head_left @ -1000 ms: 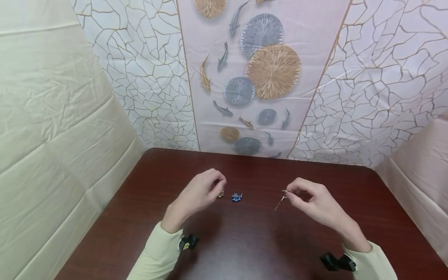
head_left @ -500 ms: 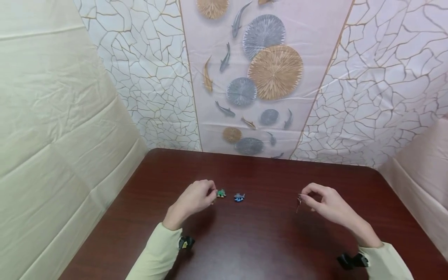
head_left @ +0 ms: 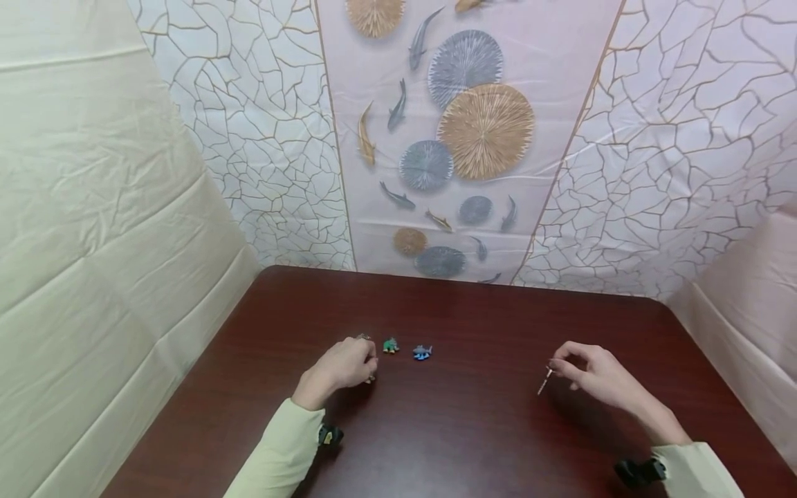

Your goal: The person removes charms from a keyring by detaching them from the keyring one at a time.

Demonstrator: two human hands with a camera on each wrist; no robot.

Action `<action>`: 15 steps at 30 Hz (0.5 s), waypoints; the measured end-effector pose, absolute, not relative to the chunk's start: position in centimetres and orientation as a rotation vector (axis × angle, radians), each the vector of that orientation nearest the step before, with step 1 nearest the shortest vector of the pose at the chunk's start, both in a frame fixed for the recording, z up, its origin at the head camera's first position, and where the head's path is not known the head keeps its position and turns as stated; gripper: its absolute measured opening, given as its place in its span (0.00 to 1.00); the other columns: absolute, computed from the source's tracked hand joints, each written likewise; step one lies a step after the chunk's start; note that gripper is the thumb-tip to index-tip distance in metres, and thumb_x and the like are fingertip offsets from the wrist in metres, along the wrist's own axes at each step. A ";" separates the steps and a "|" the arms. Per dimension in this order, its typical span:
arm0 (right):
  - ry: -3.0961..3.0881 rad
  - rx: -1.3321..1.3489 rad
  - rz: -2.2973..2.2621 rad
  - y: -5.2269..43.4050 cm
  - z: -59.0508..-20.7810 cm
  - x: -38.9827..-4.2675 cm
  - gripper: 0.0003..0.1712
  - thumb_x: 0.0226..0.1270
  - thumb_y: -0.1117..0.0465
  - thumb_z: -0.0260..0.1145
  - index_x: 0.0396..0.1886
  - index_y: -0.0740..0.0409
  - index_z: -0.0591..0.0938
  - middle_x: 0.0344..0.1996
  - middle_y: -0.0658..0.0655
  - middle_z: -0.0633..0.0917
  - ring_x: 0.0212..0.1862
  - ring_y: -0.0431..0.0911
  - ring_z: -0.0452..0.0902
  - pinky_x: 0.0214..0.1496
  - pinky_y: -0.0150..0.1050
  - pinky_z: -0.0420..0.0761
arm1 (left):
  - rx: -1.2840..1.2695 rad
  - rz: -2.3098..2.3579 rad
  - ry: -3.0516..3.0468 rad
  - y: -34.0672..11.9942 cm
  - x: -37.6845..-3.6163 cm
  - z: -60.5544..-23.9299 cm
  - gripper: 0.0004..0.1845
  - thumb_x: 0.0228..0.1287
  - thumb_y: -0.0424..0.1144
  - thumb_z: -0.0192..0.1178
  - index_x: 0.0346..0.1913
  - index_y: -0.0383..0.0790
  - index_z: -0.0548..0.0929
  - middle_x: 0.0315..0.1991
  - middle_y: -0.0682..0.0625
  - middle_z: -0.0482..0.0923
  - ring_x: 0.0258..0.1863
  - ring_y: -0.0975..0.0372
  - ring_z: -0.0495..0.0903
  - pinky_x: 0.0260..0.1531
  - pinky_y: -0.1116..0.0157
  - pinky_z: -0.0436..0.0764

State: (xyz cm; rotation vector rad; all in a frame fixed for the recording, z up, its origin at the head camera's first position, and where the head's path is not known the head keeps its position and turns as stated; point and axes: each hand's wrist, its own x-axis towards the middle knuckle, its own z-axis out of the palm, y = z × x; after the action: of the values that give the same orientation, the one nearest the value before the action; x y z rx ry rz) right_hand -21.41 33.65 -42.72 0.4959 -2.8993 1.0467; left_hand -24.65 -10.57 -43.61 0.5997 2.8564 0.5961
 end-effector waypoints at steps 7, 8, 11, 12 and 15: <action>-2.924 0.495 1.065 35.3 -44.2 -21.8 0.06 0.71 0.60 0.61 0.35 0.57 0.82 0.28 0.53 0.83 0.23 0.37 0.78 0.27 0.34 0.81 | 0.613 0.554 2.789 -10.6 -24.9 -44.6 0.11 0.70 0.37 0.53 0.28 0.47 0.78 0.20 0.55 0.74 0.18 0.64 0.70 0.21 0.67 0.68; -2.925 0.502 1.070 35.5 -44.4 -21.9 0.06 0.71 0.60 0.61 0.35 0.57 0.82 0.28 0.53 0.84 0.24 0.37 0.79 0.27 0.35 0.81 | 0.614 0.555 2.781 -10.6 -24.9 -44.7 0.11 0.70 0.37 0.53 0.28 0.47 0.78 0.20 0.55 0.74 0.17 0.64 0.69 0.21 0.67 0.67; -2.924 0.497 1.091 36.1 -44.9 -22.1 0.06 0.71 0.61 0.62 0.35 0.58 0.82 0.28 0.54 0.84 0.26 0.38 0.80 0.27 0.35 0.82 | 0.607 0.553 2.769 -10.5 -24.9 -44.8 0.11 0.70 0.37 0.53 0.28 0.46 0.78 0.20 0.54 0.73 0.17 0.64 0.69 0.20 0.68 0.66; -2.929 0.494 1.089 36.3 -45.0 -22.1 0.06 0.71 0.61 0.62 0.35 0.58 0.82 0.28 0.54 0.84 0.26 0.38 0.80 0.27 0.36 0.82 | 0.605 0.545 2.773 -10.5 -24.9 -44.9 0.11 0.70 0.38 0.54 0.28 0.46 0.78 0.19 0.54 0.74 0.17 0.64 0.69 0.20 0.68 0.66; -2.951 0.470 1.080 36.8 -45.3 -22.4 0.06 0.71 0.61 0.62 0.36 0.59 0.82 0.28 0.55 0.84 0.27 0.38 0.80 0.27 0.36 0.82 | 0.592 0.532 2.779 -10.4 -25.0 -45.0 0.10 0.70 0.38 0.54 0.28 0.46 0.79 0.20 0.54 0.74 0.17 0.64 0.69 0.21 0.67 0.67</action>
State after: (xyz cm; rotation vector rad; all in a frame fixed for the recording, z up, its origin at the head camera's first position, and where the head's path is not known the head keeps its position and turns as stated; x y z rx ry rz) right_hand -22.35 36.81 -45.27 0.4705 -2.9512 1.0801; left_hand -25.01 -10.41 -44.95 0.5919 2.7794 0.5324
